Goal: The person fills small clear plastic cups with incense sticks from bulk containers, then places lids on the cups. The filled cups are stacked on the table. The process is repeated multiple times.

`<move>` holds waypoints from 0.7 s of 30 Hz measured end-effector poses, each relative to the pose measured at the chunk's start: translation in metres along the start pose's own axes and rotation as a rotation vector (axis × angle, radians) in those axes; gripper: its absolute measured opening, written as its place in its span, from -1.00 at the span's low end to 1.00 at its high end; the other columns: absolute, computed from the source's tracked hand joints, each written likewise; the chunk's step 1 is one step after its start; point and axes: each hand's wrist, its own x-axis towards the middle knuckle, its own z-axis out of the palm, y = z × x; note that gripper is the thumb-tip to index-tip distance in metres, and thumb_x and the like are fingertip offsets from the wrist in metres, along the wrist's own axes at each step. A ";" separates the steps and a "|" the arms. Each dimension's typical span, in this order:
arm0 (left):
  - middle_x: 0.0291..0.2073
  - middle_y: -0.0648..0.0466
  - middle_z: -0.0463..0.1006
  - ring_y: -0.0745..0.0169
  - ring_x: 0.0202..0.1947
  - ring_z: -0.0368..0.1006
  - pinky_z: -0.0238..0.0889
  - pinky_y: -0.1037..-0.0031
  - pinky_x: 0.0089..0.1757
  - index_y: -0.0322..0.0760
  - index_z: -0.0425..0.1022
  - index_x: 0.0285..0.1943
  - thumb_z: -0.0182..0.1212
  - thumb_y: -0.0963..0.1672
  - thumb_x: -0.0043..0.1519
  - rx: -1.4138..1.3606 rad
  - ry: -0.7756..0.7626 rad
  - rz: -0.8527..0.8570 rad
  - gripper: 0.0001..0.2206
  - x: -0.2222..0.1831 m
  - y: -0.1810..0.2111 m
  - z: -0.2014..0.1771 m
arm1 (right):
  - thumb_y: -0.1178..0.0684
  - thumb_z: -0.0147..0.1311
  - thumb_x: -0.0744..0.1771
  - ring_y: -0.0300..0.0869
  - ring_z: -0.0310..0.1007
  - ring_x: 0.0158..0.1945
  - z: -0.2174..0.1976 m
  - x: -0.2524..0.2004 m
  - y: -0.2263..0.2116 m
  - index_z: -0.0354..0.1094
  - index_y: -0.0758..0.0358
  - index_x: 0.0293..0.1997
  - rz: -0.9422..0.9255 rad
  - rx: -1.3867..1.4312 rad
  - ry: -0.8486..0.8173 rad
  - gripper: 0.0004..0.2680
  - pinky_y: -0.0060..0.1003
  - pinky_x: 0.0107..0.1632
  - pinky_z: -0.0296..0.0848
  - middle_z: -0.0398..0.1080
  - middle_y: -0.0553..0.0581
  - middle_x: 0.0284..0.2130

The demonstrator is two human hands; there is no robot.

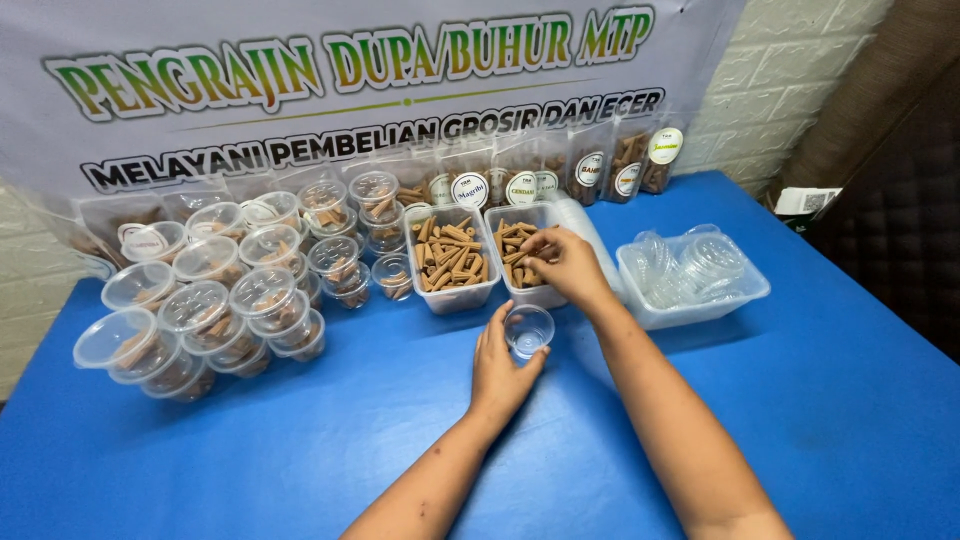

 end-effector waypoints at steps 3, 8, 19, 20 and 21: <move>0.12 -0.02 0.50 -0.19 0.18 0.37 0.20 0.05 0.19 -0.08 0.20 0.44 0.47 -0.12 -0.01 0.024 0.024 0.018 -0.23 0.000 0.000 -0.001 | 0.33 0.22 0.21 -0.17 0.61 -0.22 -0.013 -0.004 -0.010 0.49 0.28 -0.13 0.011 0.210 -0.028 -0.79 -0.35 -0.24 0.62 0.47 0.18 -0.26; 0.13 0.00 0.44 -0.16 0.18 0.37 0.24 0.06 0.18 -0.04 0.17 0.44 0.46 -0.12 0.00 0.030 0.026 -0.016 -0.23 0.001 -0.003 0.000 | 0.30 0.30 0.19 -0.13 0.56 -0.28 -0.037 -0.030 -0.086 0.50 0.24 -0.15 -0.136 0.098 -0.335 -0.78 -0.25 -0.17 0.56 0.51 0.14 -0.35; 0.13 -0.07 0.44 -0.21 0.17 0.38 0.25 0.04 0.17 -0.08 0.17 0.46 0.46 -0.03 0.02 0.004 0.059 0.028 -0.23 0.000 0.002 -0.005 | 0.08 0.27 0.22 0.02 0.60 -0.20 -0.007 -0.048 -0.085 0.56 0.07 -0.31 -0.194 -0.741 -0.659 -0.93 -0.08 -0.09 0.52 0.58 0.06 -0.43; 0.13 -0.05 0.44 -0.18 0.18 0.38 0.25 0.06 0.17 -0.06 0.18 0.44 0.46 -0.02 0.02 -0.002 0.052 0.026 -0.24 0.001 0.002 -0.004 | 0.06 0.26 0.21 0.02 0.60 -0.23 -0.004 -0.047 -0.080 0.55 0.02 -0.35 -0.216 -0.779 -0.665 -0.95 -0.08 -0.12 0.52 0.57 0.02 -0.45; 0.13 -0.02 0.45 -0.15 0.19 0.38 0.26 0.09 0.17 -0.05 0.20 0.43 0.46 -0.01 0.02 -0.009 0.045 0.024 -0.25 0.000 0.001 -0.003 | 0.03 0.26 0.21 0.01 0.60 -0.26 -0.001 -0.047 -0.074 0.54 -0.04 -0.39 -0.236 -0.818 -0.672 -0.97 -0.07 -0.15 0.53 0.57 -0.01 -0.48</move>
